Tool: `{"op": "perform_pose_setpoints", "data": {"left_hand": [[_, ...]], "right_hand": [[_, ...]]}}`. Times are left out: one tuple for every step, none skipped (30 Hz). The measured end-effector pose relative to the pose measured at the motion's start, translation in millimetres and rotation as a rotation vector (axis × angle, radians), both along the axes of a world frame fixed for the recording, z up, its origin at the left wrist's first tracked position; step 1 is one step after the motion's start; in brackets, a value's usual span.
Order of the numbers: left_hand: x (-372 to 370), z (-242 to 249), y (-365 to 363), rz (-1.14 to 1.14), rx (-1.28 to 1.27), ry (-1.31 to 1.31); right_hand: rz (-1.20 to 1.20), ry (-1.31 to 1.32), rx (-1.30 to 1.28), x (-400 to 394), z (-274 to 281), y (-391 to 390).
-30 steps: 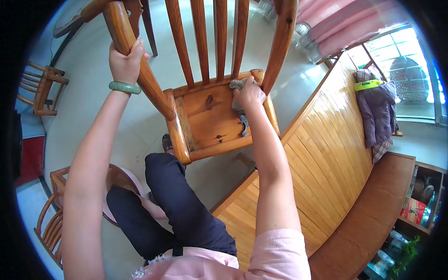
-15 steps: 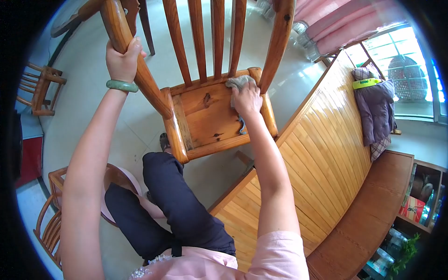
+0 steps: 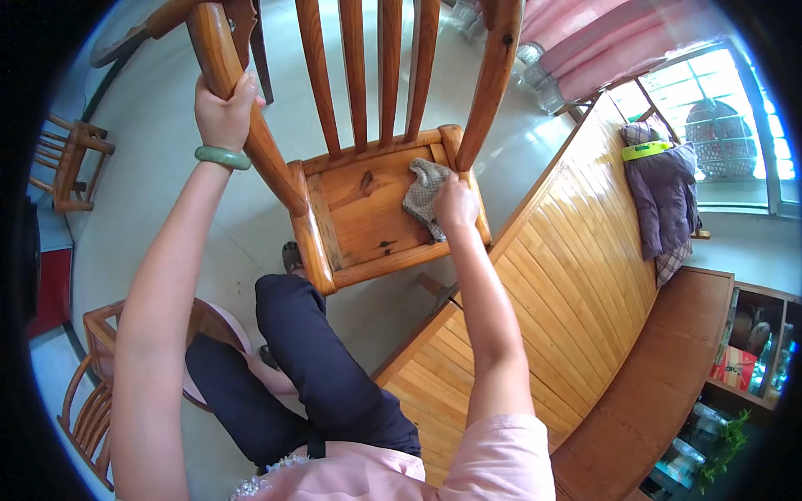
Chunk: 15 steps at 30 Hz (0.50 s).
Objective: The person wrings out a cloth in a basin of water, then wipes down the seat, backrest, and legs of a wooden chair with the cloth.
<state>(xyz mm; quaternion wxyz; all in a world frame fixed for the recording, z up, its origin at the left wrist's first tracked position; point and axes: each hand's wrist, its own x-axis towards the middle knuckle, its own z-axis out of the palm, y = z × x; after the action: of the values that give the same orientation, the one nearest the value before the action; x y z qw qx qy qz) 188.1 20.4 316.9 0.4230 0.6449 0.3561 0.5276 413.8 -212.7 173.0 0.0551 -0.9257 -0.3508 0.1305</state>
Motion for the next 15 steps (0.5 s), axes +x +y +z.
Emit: {"op": "perform_pose_setpoints", "data": {"left_hand": [[-1, -1, -2, -0.002, -0.006, 0.004], [0, -1, -1, -0.005, -0.003, 0.006], [-1, 0, 1, -0.006, 0.004, 0.007], [-1, 0, 2, -0.004, 0.006, 0.005], [-1, 0, 3, -0.019, 0.028, 0.002], [-1, -1, 2, -0.035, 0.047, -0.002], [-1, -3, 2, -0.032, 0.044, -0.005], [-1, -2, 2, -0.028, 0.036, -0.005], [-1, -1, 1, -0.025, 0.029, 0.001], [-2, -1, 0, -0.024, 0.025, 0.007], [-2, 1, -2, -0.009, 0.017, 0.014], [-1, 2, -3, 0.004, 0.011, 0.018], [-1, 2, -2, 0.005, 0.015, 0.019], [-2, 2, -2, 0.008, 0.008, 0.018], [-2, 1, -2, 0.009, 0.0, 0.018]], "right_hand": [[-0.014, -0.012, -0.009, 2, 6, -3], [-0.049, -0.133, 0.067, 4, 12, -6], [-0.082, -0.255, 0.146, 7, 16, -6], [-0.115, -0.248, 0.146, 18, 12, -10], [-0.111, -0.252, 0.149, 17, 11, -8], [-0.134, -0.296, 0.15, 14, 9, -7], [-0.158, -0.338, 0.148, 13, 6, -8], [-0.21, -0.21, 0.104, 17, 2, -2], [-0.206, -0.207, 0.102, 21, -3, 4], [-0.282, -0.247, 0.14, 23, -9, 10], [-0.358, -0.286, 0.178, 23, -13, 17], [-0.431, -0.235, 0.173, 26, -12, 25], [-0.431, -0.233, 0.177, 29, -16, 32], [-0.502, -0.253, 0.243, 29, -24, 37], [-0.575, -0.273, 0.307, 28, -31, 38]]}}
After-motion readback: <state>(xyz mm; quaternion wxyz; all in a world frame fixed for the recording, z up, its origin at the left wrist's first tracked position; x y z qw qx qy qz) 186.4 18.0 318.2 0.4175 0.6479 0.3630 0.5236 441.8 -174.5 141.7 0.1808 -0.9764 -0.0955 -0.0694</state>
